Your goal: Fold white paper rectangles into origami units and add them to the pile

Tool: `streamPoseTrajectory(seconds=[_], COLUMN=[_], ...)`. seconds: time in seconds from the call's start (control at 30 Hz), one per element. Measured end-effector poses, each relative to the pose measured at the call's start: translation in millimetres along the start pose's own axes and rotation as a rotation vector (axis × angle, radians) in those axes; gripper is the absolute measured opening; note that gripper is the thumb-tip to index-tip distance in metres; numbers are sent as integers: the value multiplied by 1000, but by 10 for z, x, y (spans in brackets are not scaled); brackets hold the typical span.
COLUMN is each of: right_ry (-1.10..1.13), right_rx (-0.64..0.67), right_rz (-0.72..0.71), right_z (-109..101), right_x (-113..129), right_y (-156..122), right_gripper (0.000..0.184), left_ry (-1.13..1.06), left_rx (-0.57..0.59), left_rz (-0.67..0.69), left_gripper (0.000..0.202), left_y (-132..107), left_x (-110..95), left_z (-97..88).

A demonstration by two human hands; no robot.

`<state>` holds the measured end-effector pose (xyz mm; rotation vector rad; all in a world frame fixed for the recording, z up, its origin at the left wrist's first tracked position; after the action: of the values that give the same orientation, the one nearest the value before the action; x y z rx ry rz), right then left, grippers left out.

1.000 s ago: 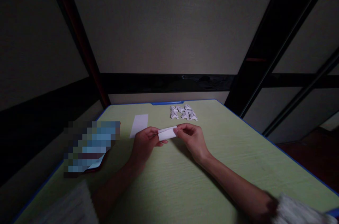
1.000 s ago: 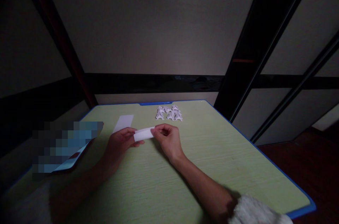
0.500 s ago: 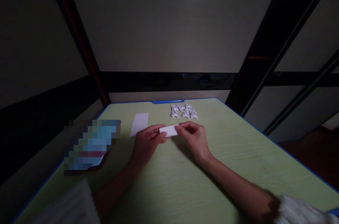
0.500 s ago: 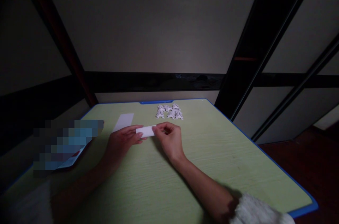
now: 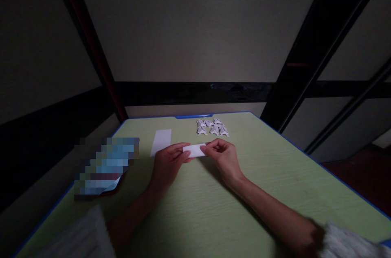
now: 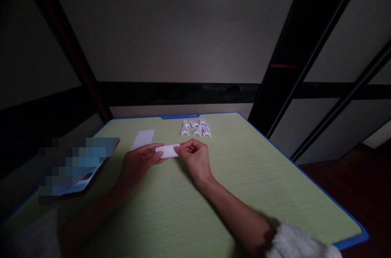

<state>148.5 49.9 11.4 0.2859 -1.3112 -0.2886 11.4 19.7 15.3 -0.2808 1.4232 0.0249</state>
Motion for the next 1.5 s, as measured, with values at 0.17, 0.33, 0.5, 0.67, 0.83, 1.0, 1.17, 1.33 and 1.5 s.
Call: streamPoseTrajectory(seconds=[0.17, 0.33, 0.5, 0.67, 0.83, 1.0, 1.17, 1.33, 1.5], right_ry=[77, 93, 73, 56, 51, 50, 40, 41, 33], right_rx=[-9, 14, 38, 34, 35, 39, 49, 48, 61], right_rz=[3, 10, 19, 19, 29, 8, 5, 7, -4], right_z=[20, 27, 27, 28, 34, 35, 37, 36, 26], right_x=[6, -5, -13, -7, -2, -2, -3, 2, -2], right_y=[6, 12, 15, 15, 19, 17, 6, 5, 14], right_gripper=[21, 24, 20, 19, 19, 19, 18, 17, 17], left_ry=[5, 26, 2, 8, -1, 6, 29, 3, 4], left_rx=[0, -9, 18, 39, 22, 16, -2, 9, 8], left_rz=[10, 23, 12, -4, -26, -24, -40, -30, -31], left_gripper=[24, 21, 22, 26, 27, 28, 27, 24, 24], left_y=[3, 13, 26, 46, 47, 30, 15, 19, 18], left_x=[5, 11, 24, 38, 49, 42, 19, 22, 20], left_z=[3, -16, -16, -15, -18, -11, -7, 3, 6])
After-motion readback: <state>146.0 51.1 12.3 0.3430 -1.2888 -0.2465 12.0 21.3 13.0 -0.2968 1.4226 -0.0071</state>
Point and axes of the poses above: each hand's wrist, its own y-axis towards the middle knuckle, its own z-axis out of the palm, x = y × z, the point moved 3 cm from there along y, towards the middle knuckle, and after that the axes turned 15 degrees about -z, right-handed, at the moved point
